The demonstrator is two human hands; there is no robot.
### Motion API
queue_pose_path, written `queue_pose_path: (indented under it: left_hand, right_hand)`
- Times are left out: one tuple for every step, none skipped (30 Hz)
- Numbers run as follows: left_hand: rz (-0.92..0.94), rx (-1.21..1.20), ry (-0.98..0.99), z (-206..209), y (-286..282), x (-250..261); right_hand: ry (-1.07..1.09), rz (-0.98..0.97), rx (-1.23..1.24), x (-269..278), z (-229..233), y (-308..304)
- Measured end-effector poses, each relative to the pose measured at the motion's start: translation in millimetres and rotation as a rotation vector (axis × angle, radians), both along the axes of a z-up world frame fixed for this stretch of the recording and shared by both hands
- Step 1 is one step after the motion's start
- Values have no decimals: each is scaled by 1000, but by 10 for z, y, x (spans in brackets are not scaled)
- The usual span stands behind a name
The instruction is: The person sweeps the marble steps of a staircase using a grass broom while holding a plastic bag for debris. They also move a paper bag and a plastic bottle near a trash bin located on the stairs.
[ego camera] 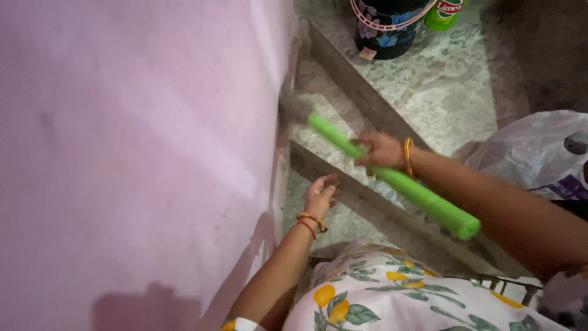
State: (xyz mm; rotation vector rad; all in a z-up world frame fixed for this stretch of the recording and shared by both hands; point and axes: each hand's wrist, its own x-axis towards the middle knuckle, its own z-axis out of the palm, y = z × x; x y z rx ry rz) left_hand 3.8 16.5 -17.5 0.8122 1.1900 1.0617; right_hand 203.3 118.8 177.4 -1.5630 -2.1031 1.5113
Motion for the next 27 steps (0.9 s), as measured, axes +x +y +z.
queue_pose_path:
  left_hand:
    - [-6, 8, 8, -1, -23, -41]
    - [2, -7, 19, -1, -46, -87]
    - [8, -20, 28, -6, -57, -124]
    - [13, -32, 37, -21, -70, -156]
    - [16, -34, 17, -47, -66, -172]
    - [19, -37, -3, -82, -59, -191]
    - [25, -36, -25, -121, -33, -193]
    - [17, -42, -11, -158, -10, -181]
    - [8, -48, 2, -186, 15, -163]
    - [0, -54, 15, -205, 44, -142]
    - [-7, -55, -5, -217, 81, -114]
    - [-15, -56, -25, -217, 127, -77]
    - [-23, -60, -44, -201, 172, -56]
    - [-41, -69, -29, -175, 206, -51]
    - [-56, -78, -16, -148, 219, -48]
    - [-71, -87, -2, -116, 253, -55]
    - [-83, -81, -17, -84, 292, -81]
    - [-96, -76, -32, -54, 323, -118]
    - [-108, -72, -48, -21, 361, -166]
    - [-106, -60, -46, 17, 406, -219]
    - [-104, -49, -42, 59, 426, -291]
    - [-103, -39, -38, 111, 457, -356]
    - [-97, -29, -18, 179, 504, -423]
    - [-91, -19, 2, 255, 563, -489]
    - [-85, -10, 20, 331, 625, -553]
    - [-88, -16, 37, 410, 687, -614]
    - [-89, -20, 54, 491, 745, -671]
  right_hand:
    - [45, 116, 0, 50, -9, -101]
    - [91, 233, 0, 101, 35, -179]
    - [3, 207, -69, 241, 153, -249]
    - [-85, 181, -138, 434, 317, -318]
    - [-76, 155, -215, 606, 513, -296]
    - [-67, 127, -291, 822, 720, -286]
    - [-41, 79, -287, 1008, 870, -321]
    - [-14, 31, -282, 1144, 960, -356]
    - [41, -34, -267, 1215, 978, -383]
    - [96, -100, -251, 1286, 952, -417]
    - [152, -165, -235, 1365, 888, -442]
    - [178, -168, -168, 1366, 747, -426]
    - [204, -170, -103, 1279, 539, -376]
    - [231, -172, -39, 1197, 346, -336]
    - [265, -178, -12, 1085, 164, -318]
    - [300, -183, 14, 963, 18, -313]
    - [332, -253, 9, 844, -85, -310]
    - [364, -323, 2, 715, -142, -284]
    - [311, -348, 31, 632, -141, -251]
    - [258, -373, 59, 574, -110, -229]
    - [206, -399, 85, 509, -75, -217]
    - [124, -377, 209, 443, -40, -202]
    - [44, -354, 331, 376, -13, -182]
    - [-36, -330, 453, 306, 9, -132]
    - [-51, -338, 490, 208, 16, -40]
    - [-67, -346, 527, 88, 6, 83]
    - [-82, -353, 565, -25, -17, 225]
